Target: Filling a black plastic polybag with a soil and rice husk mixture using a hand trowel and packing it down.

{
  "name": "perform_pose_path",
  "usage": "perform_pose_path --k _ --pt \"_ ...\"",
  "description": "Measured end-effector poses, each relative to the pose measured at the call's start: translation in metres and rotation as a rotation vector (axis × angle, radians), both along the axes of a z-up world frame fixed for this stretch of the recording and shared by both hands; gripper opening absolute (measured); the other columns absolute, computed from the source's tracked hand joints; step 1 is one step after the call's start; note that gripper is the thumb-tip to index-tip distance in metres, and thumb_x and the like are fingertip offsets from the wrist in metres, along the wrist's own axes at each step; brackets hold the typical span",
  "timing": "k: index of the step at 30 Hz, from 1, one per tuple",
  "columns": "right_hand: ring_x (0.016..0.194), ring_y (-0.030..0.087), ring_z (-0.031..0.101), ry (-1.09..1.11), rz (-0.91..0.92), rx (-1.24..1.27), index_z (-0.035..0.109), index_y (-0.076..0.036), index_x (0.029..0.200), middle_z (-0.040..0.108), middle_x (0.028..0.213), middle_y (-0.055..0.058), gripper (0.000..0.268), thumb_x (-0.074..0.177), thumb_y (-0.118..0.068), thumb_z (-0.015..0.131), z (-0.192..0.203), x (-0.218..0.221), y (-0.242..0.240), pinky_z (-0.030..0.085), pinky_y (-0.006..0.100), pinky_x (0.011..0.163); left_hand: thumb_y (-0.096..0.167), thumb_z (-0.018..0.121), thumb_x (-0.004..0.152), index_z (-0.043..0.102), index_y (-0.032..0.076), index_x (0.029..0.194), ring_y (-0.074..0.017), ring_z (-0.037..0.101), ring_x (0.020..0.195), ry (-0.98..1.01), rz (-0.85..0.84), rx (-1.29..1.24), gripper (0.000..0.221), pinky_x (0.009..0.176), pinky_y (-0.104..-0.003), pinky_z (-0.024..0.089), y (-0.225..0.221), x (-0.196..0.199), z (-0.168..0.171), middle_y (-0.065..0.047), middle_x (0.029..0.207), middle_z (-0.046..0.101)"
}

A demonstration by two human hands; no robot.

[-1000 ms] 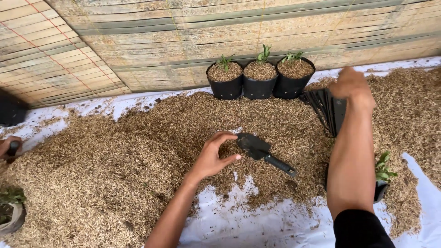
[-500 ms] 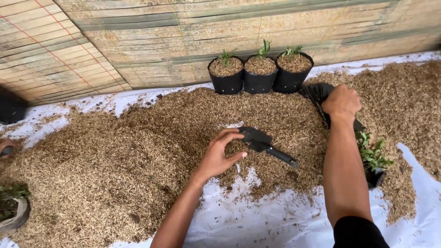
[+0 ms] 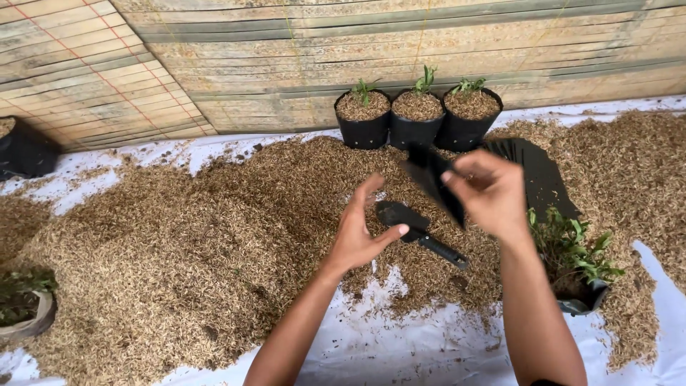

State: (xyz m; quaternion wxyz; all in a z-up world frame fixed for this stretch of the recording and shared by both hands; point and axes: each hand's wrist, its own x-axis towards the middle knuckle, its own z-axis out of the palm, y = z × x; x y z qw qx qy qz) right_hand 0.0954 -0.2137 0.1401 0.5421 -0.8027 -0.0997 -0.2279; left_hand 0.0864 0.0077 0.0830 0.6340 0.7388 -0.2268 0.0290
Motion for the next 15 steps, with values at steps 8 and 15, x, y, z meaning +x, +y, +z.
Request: perform_pose_path --k 8,15 --pt "0.052 0.018 0.066 0.039 0.324 0.316 0.057 0.000 0.079 0.069 0.071 0.016 0.016 0.079 0.010 0.070 -0.070 -0.024 0.043 0.059 0.032 0.041 0.011 0.087 0.061 0.027 -0.006 0.150 -0.0413 0.049 0.121 -0.151 0.202 -0.093 0.109 0.104 -0.058 0.045 -0.016 -0.025 -0.022 -0.024 0.125 0.048" --pt "0.054 0.021 0.066 0.075 0.493 0.323 0.052 0.000 0.074 0.061 0.066 0.014 0.020 0.077 0.013 0.067 -0.090 -0.031 0.047 0.060 0.032 0.038 -0.004 0.071 0.059 0.034 -0.006 0.146 -0.0341 0.050 0.105 -0.177 0.107 -0.170 0.094 0.089 -0.048 0.044 -0.006 -0.033 -0.039 -0.019 0.113 0.048"
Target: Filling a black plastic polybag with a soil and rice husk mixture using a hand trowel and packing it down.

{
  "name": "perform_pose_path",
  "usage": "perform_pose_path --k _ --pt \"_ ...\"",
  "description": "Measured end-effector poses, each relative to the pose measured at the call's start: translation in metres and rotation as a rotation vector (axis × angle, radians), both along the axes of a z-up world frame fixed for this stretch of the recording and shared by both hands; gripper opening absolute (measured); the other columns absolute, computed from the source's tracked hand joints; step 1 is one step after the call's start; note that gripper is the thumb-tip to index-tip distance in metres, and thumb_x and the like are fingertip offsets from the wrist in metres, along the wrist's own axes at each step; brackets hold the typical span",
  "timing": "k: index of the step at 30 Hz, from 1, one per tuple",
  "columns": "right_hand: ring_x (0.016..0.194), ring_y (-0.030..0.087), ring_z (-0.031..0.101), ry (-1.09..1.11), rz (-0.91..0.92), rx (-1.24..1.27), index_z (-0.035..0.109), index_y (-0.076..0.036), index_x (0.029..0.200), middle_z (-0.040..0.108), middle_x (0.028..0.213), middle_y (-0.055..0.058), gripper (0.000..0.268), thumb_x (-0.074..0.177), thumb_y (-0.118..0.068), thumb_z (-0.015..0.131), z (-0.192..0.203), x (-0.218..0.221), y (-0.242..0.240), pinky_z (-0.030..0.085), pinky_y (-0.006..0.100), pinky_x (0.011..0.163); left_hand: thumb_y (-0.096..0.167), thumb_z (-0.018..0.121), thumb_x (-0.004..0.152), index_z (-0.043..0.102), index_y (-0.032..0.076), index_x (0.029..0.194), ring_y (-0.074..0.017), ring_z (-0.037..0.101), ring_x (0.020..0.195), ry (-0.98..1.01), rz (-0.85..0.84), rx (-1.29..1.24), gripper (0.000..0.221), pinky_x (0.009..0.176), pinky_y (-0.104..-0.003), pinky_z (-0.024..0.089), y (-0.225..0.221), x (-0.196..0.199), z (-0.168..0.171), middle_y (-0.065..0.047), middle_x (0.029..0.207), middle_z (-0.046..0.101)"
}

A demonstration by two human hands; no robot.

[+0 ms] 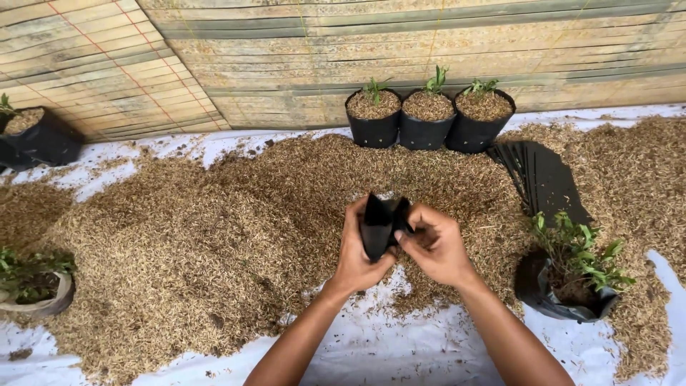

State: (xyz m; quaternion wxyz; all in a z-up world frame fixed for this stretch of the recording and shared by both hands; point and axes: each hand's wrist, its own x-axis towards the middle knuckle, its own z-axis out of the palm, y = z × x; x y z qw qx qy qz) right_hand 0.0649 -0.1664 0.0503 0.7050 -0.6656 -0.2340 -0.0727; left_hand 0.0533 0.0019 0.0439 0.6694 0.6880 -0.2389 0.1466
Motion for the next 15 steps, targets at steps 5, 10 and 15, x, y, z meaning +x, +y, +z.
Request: perform_pose_path --k 5,10,15 --pt "0.078 0.036 0.072 0.059 0.167 -0.228 0.061 0.002 0.087 0.070 0.081 0.022 0.016 0.076 0.008 0.071 0.063 -0.008 -0.017 0.064 0.049 0.063 -0.002 0.072 0.060 0.045 0.002 0.135 -0.0215 0.056 0.102 0.073 -0.076 -0.136 0.079 0.085 -0.039 0.048 0.002 0.004 -0.014 -0.011 0.108 0.059" --pt "0.097 0.042 0.073 0.355 -0.009 -0.983 0.069 0.004 0.105 0.074 0.097 0.028 0.018 0.091 -0.007 0.067 0.100 -0.013 -0.034 0.061 0.053 0.084 0.000 0.067 0.057 0.049 0.008 0.129 -0.0184 0.057 0.098 0.115 -0.012 -0.099 0.075 0.081 -0.037 0.047 0.009 0.002 -0.019 -0.009 0.103 0.056" --pt "0.090 0.031 0.076 0.455 -0.112 -1.725 0.070 -0.012 0.112 0.072 0.102 0.016 0.024 0.093 -0.023 0.062 0.032 -0.004 -0.030 0.063 0.044 0.072 -0.007 0.065 0.059 0.049 0.002 0.134 -0.0174 0.059 0.100 0.167 -0.045 -0.175 0.077 0.084 -0.039 0.051 0.020 0.005 -0.042 -0.014 0.110 0.066"
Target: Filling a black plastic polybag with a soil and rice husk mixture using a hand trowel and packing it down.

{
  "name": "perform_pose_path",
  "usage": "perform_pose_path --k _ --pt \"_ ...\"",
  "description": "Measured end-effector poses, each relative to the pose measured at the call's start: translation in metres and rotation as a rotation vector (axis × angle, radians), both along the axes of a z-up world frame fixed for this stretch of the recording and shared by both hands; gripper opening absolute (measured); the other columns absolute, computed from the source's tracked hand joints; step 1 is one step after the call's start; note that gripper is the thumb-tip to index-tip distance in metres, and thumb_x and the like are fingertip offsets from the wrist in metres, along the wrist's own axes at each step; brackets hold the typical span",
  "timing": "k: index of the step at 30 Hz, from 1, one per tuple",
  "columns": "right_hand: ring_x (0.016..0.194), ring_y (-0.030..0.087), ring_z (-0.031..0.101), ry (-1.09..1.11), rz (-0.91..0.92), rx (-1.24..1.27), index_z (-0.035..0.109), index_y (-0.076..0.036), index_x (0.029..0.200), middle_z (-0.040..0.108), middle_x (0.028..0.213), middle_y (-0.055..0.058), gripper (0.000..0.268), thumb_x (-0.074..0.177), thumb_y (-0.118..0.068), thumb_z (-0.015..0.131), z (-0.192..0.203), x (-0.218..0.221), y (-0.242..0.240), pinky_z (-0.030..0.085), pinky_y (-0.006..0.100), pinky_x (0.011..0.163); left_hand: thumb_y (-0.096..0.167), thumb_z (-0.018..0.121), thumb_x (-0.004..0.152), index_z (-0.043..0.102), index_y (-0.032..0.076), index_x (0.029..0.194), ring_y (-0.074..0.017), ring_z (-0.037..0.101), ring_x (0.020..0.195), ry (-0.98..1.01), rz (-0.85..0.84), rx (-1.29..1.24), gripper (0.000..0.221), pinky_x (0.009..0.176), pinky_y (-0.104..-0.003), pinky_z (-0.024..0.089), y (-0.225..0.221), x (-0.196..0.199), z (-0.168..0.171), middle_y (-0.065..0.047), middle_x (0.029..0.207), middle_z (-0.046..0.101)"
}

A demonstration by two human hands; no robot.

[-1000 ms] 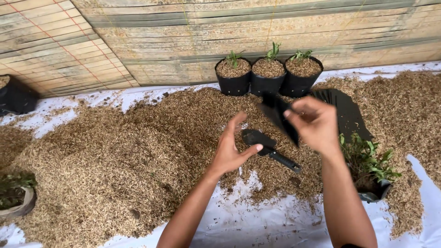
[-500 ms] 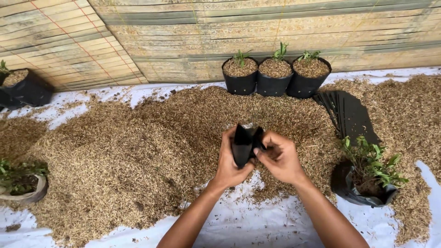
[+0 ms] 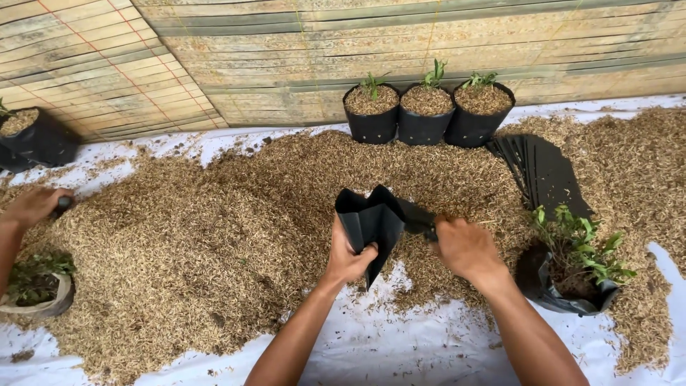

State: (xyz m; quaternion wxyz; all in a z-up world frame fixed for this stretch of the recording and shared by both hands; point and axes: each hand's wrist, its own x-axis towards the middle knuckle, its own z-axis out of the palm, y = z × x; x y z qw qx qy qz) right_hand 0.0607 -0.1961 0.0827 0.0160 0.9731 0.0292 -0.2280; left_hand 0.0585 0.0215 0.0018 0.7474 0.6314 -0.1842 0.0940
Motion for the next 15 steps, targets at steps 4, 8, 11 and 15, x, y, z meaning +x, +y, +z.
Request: perform_pose_path --k 4,8,11,15 --pt "0.089 0.037 0.076 -0.113 -0.055 0.114 0.063 -0.008 0.125 0.067 0.111 0.024 0.031 0.098 -0.019 0.052 0.034 -0.012 -0.009 0.064 0.048 0.073 -0.005 0.068 0.062 0.049 0.003 0.132 -0.0178 0.060 0.100 -0.014 0.036 -0.014 0.073 0.085 -0.040 0.053 0.013 0.005 0.006 -0.013 0.109 0.068" --pt "0.099 0.035 0.075 0.096 -0.048 0.165 0.066 -0.007 0.122 0.071 0.113 0.021 0.028 0.096 -0.009 0.058 0.083 -0.034 -0.018 0.060 0.047 0.089 -0.005 0.067 0.065 0.049 0.002 0.132 -0.0175 0.060 0.096 -0.049 0.060 -0.032 0.070 0.081 -0.042 0.053 0.023 0.011 -0.008 -0.014 0.105 0.068" --pt "0.104 0.031 0.074 0.298 0.082 0.153 0.070 -0.010 0.119 0.073 0.110 0.016 0.028 0.092 -0.008 0.064 0.051 -0.041 -0.029 0.056 0.047 0.097 -0.006 0.065 0.068 0.047 0.003 0.135 -0.0162 0.058 0.096 -0.083 0.045 -0.050 0.069 0.080 -0.042 0.052 0.026 0.011 -0.008 -0.014 0.104 0.067" --pt "0.106 0.030 0.072 0.363 0.049 0.240 0.071 -0.008 0.120 0.073 0.111 0.018 0.030 0.091 -0.004 0.065 0.032 -0.028 -0.033 0.052 0.047 0.102 -0.006 0.066 0.070 0.046 0.002 0.135 -0.0157 0.059 0.092 -0.100 0.058 -0.026 0.068 0.079 -0.041 0.053 0.030 0.010 0.007 -0.013 0.103 0.067"
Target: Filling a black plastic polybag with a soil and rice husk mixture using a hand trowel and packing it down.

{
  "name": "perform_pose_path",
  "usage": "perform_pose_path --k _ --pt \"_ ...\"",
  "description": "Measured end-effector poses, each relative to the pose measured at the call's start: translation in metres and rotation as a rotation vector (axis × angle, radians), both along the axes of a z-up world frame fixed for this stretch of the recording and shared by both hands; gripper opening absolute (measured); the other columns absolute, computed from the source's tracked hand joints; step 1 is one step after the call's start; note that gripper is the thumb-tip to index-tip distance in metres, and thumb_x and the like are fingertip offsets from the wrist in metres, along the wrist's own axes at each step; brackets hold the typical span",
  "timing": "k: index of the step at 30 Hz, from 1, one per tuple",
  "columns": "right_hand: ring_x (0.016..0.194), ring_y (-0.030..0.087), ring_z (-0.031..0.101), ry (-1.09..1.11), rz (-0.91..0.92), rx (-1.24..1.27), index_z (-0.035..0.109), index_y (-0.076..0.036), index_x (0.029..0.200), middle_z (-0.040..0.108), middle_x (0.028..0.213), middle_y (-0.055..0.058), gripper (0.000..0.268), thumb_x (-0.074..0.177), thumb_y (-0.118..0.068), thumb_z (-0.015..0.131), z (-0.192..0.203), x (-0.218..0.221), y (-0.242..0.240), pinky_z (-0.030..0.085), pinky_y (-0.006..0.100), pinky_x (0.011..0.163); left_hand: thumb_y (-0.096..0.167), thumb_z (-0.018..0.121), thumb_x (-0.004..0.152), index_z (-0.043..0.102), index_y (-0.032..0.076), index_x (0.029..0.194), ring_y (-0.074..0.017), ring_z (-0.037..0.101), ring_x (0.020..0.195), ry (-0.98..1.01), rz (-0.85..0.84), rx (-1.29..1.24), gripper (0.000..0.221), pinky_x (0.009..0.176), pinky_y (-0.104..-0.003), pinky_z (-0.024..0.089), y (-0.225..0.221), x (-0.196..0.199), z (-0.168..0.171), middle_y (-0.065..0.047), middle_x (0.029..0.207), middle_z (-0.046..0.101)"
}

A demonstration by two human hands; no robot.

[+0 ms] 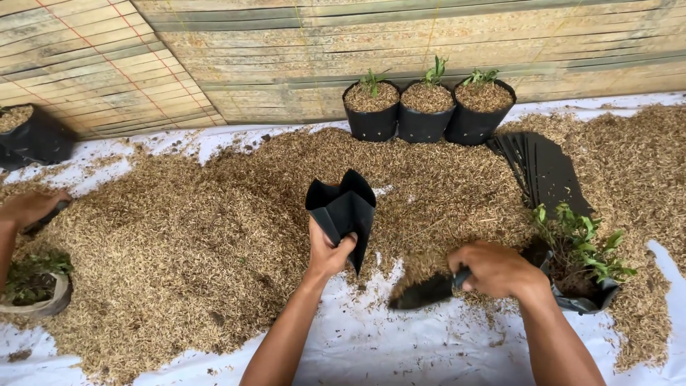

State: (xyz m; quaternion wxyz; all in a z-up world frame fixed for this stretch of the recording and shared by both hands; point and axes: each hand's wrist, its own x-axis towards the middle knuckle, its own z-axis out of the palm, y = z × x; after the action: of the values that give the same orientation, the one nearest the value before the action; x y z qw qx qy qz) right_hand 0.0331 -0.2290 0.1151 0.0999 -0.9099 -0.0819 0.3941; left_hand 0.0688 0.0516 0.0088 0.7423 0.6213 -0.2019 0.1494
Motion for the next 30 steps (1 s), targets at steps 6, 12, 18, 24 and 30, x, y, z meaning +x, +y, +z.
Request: perform_pose_path --k 6,12,18,24,30 --pt "0.093 0.027 0.076 -0.237 -0.041 0.043 0.070 -0.018 0.123 0.074 0.105 0.016 0.034 0.092 -0.006 0.062 0.017 0.014 0.015 0.059 0.039 0.086 -0.005 0.061 0.075 0.040 0.002 0.142 -0.0151 0.056 0.090 -0.056 -0.019 -0.006 0.070 0.076 -0.044 0.050 0.015 0.004 -0.021 -0.014 0.102 0.065" --pt "0.094 0.025 0.074 -0.098 0.085 0.074 0.068 -0.021 0.125 0.074 0.106 0.010 0.035 0.094 -0.007 0.061 0.048 -0.006 0.057 0.059 0.033 0.080 -0.003 0.067 0.075 0.042 0.002 0.139 -0.0142 0.054 0.096 -0.066 -0.017 -0.043 0.069 0.080 -0.043 0.052 0.002 -0.009 0.026 -0.012 0.103 0.064" --pt "0.079 0.027 0.072 -0.170 0.225 0.468 0.068 -0.007 0.114 0.072 0.098 0.017 0.021 0.094 -0.008 0.062 -0.043 -0.009 0.113 0.057 0.034 0.068 -0.003 0.066 0.070 0.039 0.001 0.143 -0.0177 0.053 0.099 -0.072 -0.052 -0.020 0.078 0.081 -0.049 0.051 -0.003 -0.023 0.041 -0.017 0.110 0.063" --pt "0.077 0.051 0.067 -0.452 0.200 0.688 0.063 0.004 0.097 0.069 0.092 0.028 0.018 0.080 -0.001 0.064 -0.096 -0.001 0.132 0.052 0.055 0.057 -0.002 0.063 0.071 0.033 0.001 0.151 -0.0203 0.051 0.109 -0.066 -0.073 0.012 0.085 0.085 -0.051 0.049 0.001 -0.021 0.036 -0.021 0.120 0.062" --pt "0.067 0.044 0.065 -0.504 0.111 0.699 0.061 0.002 0.096 0.067 0.082 0.024 0.014 0.083 -0.002 0.063 -0.092 0.008 0.138 0.051 0.049 0.052 -0.003 0.061 0.073 0.029 0.003 0.154 -0.0281 0.054 0.115 -0.094 -0.113 -0.010 0.087 0.084 -0.056 0.046 0.005 0.003 -0.040 -0.025 0.126 0.059"
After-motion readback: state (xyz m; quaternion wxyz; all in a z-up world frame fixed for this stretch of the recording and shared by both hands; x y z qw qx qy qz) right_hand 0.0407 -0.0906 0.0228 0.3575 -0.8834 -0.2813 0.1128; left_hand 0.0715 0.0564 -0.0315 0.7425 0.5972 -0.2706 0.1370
